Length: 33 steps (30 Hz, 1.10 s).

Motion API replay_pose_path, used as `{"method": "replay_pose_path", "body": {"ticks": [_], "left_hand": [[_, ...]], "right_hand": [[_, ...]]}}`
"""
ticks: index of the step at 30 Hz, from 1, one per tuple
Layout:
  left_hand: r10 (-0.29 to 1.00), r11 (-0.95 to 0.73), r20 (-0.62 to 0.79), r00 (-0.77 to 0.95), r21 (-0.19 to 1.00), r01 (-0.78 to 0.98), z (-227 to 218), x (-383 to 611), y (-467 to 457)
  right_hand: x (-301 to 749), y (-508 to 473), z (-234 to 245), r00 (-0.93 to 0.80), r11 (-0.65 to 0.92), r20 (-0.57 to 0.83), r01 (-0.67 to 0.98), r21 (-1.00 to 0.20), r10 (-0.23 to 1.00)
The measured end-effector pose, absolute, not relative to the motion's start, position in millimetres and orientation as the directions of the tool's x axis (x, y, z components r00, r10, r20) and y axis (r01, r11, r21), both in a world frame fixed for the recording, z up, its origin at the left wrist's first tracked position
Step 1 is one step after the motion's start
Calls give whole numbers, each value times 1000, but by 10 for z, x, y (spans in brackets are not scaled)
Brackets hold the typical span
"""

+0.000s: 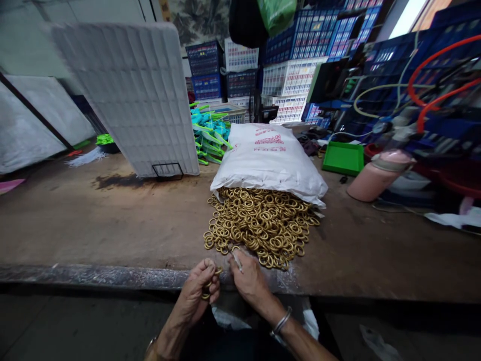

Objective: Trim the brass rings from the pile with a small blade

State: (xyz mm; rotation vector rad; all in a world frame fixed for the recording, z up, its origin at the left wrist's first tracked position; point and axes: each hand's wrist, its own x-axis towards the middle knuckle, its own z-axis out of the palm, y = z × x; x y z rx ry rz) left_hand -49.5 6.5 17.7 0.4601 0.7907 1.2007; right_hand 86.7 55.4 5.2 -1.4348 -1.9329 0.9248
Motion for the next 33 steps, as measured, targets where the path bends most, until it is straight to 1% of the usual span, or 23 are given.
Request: {"method": "replay_pose_path", "body": {"ticks": [2, 5, 10, 14, 16, 17, 19, 21, 23, 26, 29, 31, 33], "left_hand": [[940, 328, -305, 154, 676, -660, 183, -513, 70], [934, 340, -317, 166, 641, -688, 186, -539, 79], [916, 379, -329, 230, 518, -767, 151, -584, 87], [886, 414, -374, 275, 367, -833, 120, -624, 95], [873, 419, -401, 278, 324, -849, 119, -634, 102], [873, 413, -409, 267, 324, -851, 124, -635, 105], [879, 395, -417, 232, 362, -845, 142, -626, 107], [887, 382, -416, 201, 418, -824, 168, -606, 104], [897, 375, -404, 178, 486, -789, 191, -575, 100], [915, 355, -385, 124, 619, -701, 193, -516, 97], [931, 317, -364, 24, 777, -544, 159, -457, 103], [943, 297, -332, -21, 868, -399, 141, -430, 107], [953, 281, -300, -33, 922, -267, 138, -419, 108]], "right_hand": [[928, 588, 35, -228, 199, 47, 707, -678, 972], [968, 621, 61, -201, 192, 44, 817, -544, 979], [899, 642, 93, -206, 199, 22, 904, -378, 978], [857, 673, 25, -212, 211, 22, 946, -244, 977], [853, 690, 0, -214, 215, 28, 953, -211, 976], [853, 698, -3, -209, 209, 25, 956, -206, 978], [858, 709, 7, -191, 189, 14, 957, -219, 982], [872, 711, 26, -181, 180, 18, 949, -261, 983], [894, 697, 44, -216, 217, 41, 918, -332, 976], [921, 644, 74, -308, 308, 81, 819, -485, 948], [911, 567, 138, -373, 342, 87, 701, -626, 924], [886, 521, 193, -412, 347, 75, 640, -686, 908], [858, 494, 240, -444, 346, 63, 596, -725, 894]]}}
